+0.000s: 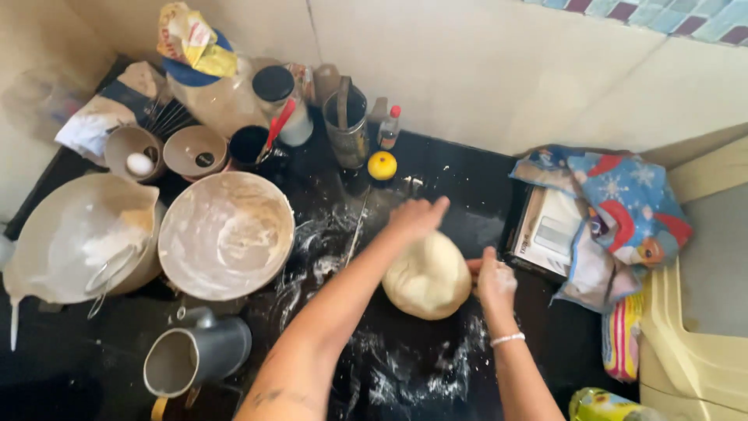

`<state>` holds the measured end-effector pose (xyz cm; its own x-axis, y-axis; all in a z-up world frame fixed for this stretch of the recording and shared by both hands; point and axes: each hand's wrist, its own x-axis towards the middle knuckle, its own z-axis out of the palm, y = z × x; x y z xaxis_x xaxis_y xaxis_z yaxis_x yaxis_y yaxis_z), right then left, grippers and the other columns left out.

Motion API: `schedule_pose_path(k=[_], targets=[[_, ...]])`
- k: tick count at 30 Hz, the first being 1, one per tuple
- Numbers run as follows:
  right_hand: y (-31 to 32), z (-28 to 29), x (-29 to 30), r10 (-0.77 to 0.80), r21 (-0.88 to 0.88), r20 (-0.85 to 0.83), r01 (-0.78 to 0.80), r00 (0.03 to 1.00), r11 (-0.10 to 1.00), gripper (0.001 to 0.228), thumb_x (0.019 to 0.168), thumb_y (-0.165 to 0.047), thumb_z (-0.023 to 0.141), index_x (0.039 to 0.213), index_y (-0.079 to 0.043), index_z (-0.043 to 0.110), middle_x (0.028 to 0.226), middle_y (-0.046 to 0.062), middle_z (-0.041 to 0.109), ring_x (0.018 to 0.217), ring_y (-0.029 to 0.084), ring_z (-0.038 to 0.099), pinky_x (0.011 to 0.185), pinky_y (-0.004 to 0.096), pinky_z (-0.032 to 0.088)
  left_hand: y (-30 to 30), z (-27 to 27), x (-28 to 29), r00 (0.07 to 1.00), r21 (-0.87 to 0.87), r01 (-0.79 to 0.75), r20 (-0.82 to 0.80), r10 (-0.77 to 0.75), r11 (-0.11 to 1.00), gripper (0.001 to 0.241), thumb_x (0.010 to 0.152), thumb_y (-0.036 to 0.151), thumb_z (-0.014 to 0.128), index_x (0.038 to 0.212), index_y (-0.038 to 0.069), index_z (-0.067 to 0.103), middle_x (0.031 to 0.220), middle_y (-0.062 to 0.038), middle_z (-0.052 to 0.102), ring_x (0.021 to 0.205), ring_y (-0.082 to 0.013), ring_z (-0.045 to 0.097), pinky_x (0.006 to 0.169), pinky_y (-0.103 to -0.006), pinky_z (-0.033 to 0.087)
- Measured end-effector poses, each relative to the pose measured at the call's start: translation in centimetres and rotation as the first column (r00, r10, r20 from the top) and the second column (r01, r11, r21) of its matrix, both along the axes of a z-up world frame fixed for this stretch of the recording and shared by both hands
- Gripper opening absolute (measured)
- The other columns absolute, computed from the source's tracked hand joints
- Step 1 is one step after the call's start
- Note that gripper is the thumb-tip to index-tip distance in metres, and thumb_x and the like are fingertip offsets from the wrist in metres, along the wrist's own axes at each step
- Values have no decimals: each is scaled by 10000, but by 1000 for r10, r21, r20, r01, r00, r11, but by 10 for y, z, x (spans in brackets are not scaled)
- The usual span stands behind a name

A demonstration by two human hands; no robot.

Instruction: The person is kneading a large ball of dough on a floured countertop.

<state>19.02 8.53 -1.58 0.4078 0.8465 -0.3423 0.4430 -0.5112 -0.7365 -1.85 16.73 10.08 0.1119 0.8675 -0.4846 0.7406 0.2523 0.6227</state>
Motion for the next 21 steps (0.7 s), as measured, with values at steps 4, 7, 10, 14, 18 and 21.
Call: schedule_pose_path(k=[4,7,10,14,18,21], targets=[[-69,50,-35,-54,498,288,-101,956,861,147,998,-317,704,953,-194,770,876,88,729,892,345,717,766,489,564,-128,45,20,997,298,22,-83,3,954,771,1012,568,306,822,-9,781,841,-309,739,954,-518,724,829,-612,516],[-118,73,-71,307,573,428,-518,850,635,396,1046,-180,435,1365,34,534,1293,205,602,1214,332,568,1155,448,400,-187,22,26,984,848,-47,-51,168,528,499,1019,314,439,567,139,562,524,-76,564,454,-264,519,448,-454,336],[-126,52,-73,168,722,517,-533,840,441,285,1044,-160,433,1117,-32,678,1169,160,717,1073,338,694,999,458,533,-210,-10,19,983,968,-74,31,179,241,415,1017,267,459,629,131,402,591,-50,387,518,-251,369,512,-414,254],[-93,23,-62,130,690,612,-607,780,395,328,1021,-240,395,1115,-78,664,1191,121,716,1054,327,679,969,464,482,-177,-45,23,986,963,-103,66,152,251,373,969,308,357,657,117,428,658,-98,423,566,-321,405,558,-466,281],[-43,12,-57,86,612,563,-485,822,625,344,995,-95,451,1221,-85,710,1208,69,735,1049,272,685,934,390,487,-115,-51,33,984,959,-103,59,170,263,298,892,303,507,670,122,425,680,-95,438,604,-340,426,563,-483,269],[-7,21,-61,73,563,514,-401,854,723,282,1013,-195,495,1170,-62,688,1132,90,730,1041,289,675,956,392,506,-68,-48,38,983,946,-122,74,166,301,304,889,323,527,673,123,453,686,-82,469,629,-316,466,573,-463,286]])
